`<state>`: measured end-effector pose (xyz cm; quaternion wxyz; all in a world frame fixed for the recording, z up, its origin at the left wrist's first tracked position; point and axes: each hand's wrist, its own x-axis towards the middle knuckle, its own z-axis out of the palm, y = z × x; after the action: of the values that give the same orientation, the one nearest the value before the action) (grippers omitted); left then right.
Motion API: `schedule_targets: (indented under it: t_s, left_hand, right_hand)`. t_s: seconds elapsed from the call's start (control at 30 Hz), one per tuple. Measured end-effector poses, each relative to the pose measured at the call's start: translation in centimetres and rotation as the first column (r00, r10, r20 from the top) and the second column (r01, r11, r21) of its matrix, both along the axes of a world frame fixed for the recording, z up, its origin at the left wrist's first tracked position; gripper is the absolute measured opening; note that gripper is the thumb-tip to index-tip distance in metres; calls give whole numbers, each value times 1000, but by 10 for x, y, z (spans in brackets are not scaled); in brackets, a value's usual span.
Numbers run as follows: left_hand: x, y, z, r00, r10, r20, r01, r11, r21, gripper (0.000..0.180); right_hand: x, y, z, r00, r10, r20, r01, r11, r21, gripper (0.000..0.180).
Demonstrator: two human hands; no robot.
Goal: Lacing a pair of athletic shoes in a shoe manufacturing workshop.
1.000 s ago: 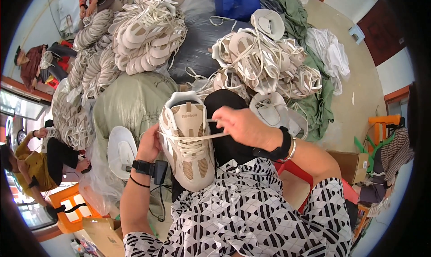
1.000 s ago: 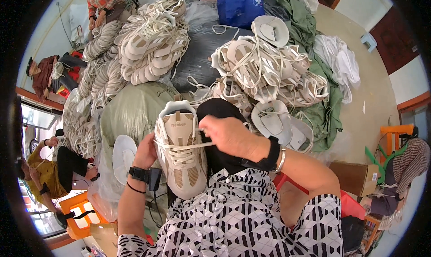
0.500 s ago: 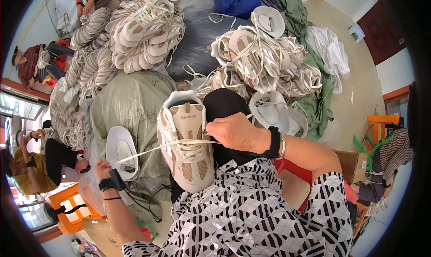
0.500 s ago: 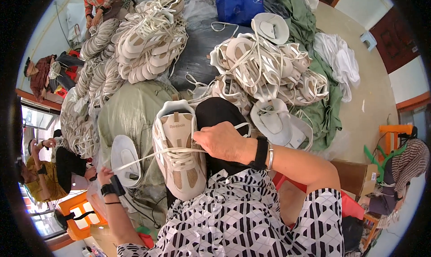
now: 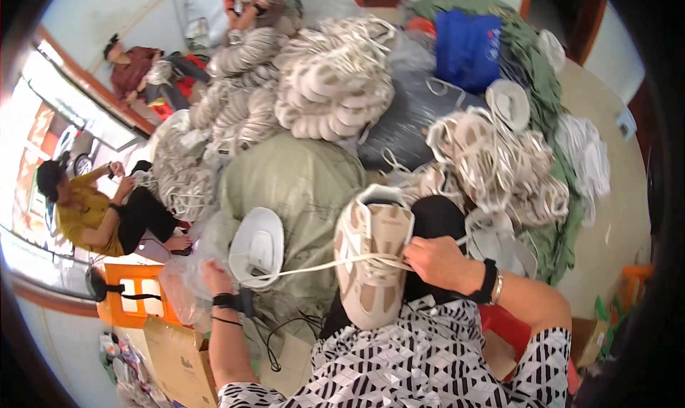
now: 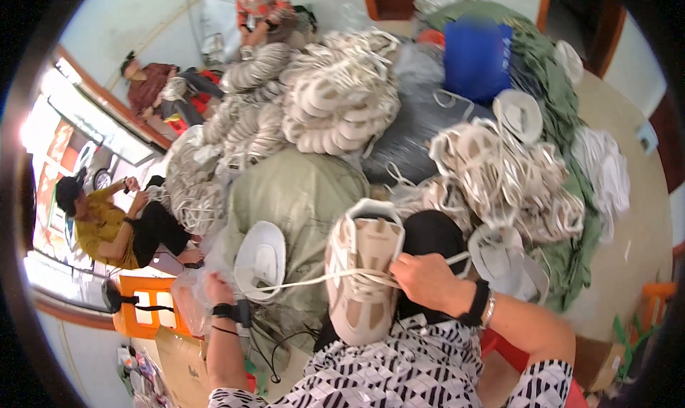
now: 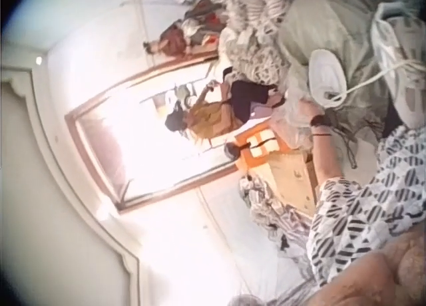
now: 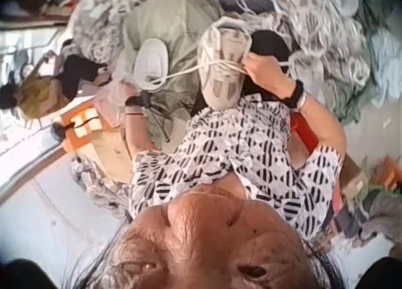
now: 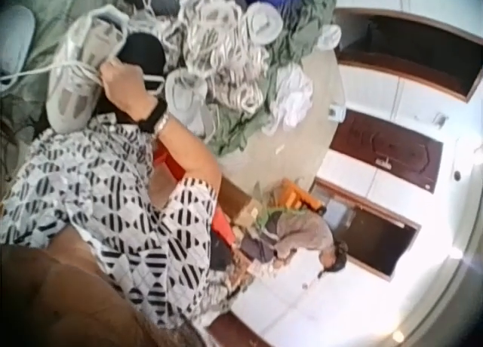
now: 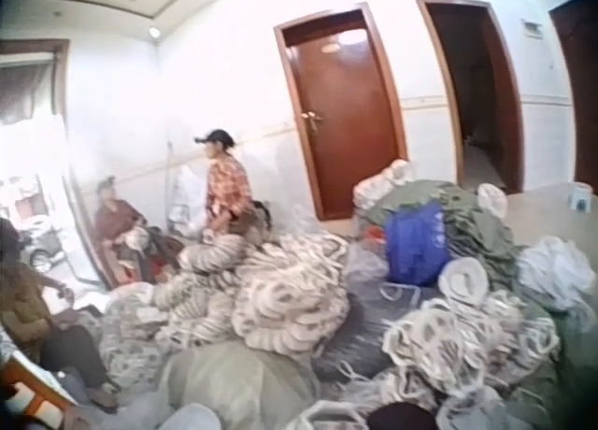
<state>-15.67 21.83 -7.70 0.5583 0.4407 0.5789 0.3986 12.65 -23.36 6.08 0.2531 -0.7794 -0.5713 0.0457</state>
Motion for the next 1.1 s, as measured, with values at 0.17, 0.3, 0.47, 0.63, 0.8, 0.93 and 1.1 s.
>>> schedule_targets:
  t_s: [0.17, 0.3, 0.47, 0.63, 0.8, 0.93, 1.1]
  left_hand:
    - [55, -78, 42, 630, -333, -702, 746, 508, 430, 20]
    - [126, -165, 105, 659, -675, -331, 737, 668, 106, 21]
    - [148, -228, 124, 462, -809, -363, 833, 255, 492, 15]
    - [163, -237, 139, 143, -959, -245, 976, 95, 197, 16]
    - [163, -247, 133, 157, -922, -354, 947, 40, 318, 23]
    - [165, -242, 125, 159, -933, -322, 963, 74, 259, 25]
    - [170, -245, 126, 209, -961, -182, 945, 151, 290, 25]
  right_hand:
    - [5, 15, 27, 989, 82, 124, -84, 996, 11, 21]
    - [17, 21, 35, 960, 175, 217, -172, 984, -33, 30]
    - [31, 30, 45, 905, 341, 255, -314, 939, -143, 28]
    - [41, 29, 29, 869, 466, 167, -419, 872, -253, 26]
    - [41, 31, 20, 841, 513, 172, -480, 854, -202, 23]
    - [40, 35, 14, 872, 479, 106, -456, 871, -184, 15]
    - [40, 43, 14, 976, 201, -79, -216, 911, -351, 13]
